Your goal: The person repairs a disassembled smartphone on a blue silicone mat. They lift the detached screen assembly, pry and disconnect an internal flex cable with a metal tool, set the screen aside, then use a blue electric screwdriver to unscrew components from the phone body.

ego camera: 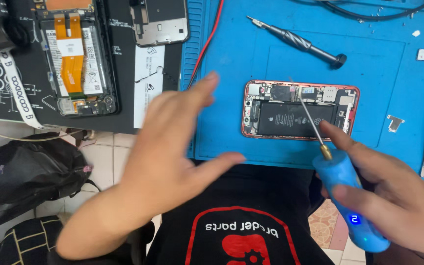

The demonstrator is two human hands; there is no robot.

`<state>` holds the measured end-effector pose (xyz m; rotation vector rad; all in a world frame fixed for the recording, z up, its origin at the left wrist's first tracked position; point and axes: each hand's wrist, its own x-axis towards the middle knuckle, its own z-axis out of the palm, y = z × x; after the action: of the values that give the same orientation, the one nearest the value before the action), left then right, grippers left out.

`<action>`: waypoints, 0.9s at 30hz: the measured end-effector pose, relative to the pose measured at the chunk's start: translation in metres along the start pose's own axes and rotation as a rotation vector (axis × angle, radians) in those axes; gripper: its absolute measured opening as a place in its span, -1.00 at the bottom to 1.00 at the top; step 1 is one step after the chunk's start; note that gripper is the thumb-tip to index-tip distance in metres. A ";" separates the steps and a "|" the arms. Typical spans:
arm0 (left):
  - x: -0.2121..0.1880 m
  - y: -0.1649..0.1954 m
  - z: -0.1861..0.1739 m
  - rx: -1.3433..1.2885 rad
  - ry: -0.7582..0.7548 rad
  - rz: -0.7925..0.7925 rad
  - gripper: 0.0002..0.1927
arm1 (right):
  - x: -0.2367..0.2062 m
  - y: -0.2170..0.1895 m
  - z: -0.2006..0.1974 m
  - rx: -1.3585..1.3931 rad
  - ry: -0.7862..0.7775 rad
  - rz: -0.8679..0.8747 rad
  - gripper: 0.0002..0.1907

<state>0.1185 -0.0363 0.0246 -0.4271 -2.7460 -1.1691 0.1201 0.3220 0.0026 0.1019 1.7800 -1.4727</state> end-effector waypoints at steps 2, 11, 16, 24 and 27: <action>0.005 0.001 0.018 -0.088 -0.049 0.028 0.18 | 0.007 -0.002 0.002 -0.211 0.058 0.030 -0.18; 0.020 -0.006 0.047 -0.072 -0.001 0.029 0.34 | 0.033 -0.042 0.016 -0.726 0.190 0.118 -0.34; 0.019 -0.012 0.049 -0.085 0.028 0.032 0.31 | 0.035 -0.057 0.026 -0.850 0.140 0.215 -0.41; 0.018 -0.017 0.050 -0.071 0.030 0.033 0.27 | 0.038 -0.059 0.038 -0.844 0.201 0.114 -0.48; 0.017 -0.018 0.049 -0.077 0.029 0.034 0.26 | 0.037 -0.059 0.044 -0.814 0.248 0.106 -0.39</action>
<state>0.0964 -0.0093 -0.0179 -0.4599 -2.6651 -1.2653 0.0874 0.2504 0.0270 -0.0427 2.4017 -0.5930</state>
